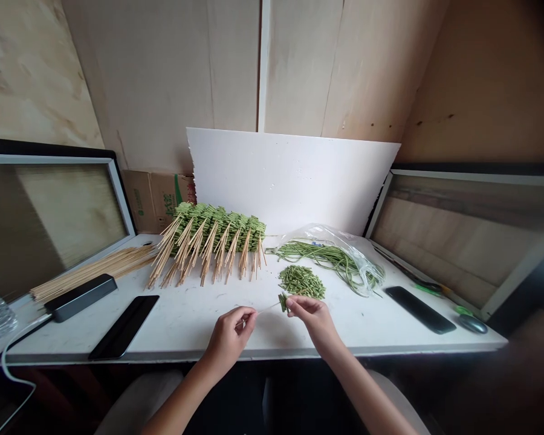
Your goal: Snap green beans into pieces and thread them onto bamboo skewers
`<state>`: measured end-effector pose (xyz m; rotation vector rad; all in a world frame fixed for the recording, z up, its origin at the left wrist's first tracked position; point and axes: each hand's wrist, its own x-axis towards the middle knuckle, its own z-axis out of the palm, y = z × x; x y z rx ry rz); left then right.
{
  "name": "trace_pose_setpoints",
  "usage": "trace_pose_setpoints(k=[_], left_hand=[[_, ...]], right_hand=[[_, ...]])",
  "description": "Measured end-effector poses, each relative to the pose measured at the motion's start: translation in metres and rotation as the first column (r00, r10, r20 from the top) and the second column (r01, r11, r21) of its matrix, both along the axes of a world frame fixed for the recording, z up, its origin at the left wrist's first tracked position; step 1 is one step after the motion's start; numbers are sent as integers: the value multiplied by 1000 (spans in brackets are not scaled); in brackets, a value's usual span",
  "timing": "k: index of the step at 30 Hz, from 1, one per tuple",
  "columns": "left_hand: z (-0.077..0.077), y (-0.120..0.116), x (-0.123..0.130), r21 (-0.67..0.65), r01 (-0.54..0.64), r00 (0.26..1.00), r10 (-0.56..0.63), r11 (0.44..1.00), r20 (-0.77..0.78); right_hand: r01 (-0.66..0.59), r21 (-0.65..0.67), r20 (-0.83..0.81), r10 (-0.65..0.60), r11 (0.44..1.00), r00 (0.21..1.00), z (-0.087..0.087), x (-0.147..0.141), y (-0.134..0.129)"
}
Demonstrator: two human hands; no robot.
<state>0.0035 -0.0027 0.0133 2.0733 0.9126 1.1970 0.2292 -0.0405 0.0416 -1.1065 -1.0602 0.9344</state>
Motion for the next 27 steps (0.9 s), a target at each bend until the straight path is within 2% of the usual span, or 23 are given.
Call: trace_pose_setpoints(k=[4,9,13,16,21,27], left_hand=[[-1,4,-2,-5,-16,1000,16,1000,9],[-3,5,-2,-51,-22,999,25,998,48],[-2,4,-2,-77,-10,997,16,997,73],[-3,3,-1,-80,7,998,-2,997,68],[-4,2,0,-101,21,998,-14,995,67],[-3,0,0,-135,45,996,-33,990,87]], right_hand=[[31,-4,13,-31,999,999,0,1,1],[19,25,76,-21,1000,997,0,19,6],[44,40,-118,-39,998,992,2,36,11],[13,16,-240,-9,1000,971,7,41,12],[-6,26,-232,12,1000,973,15,41,8],[79,69,-350,-50,994,935,14,45,8]])
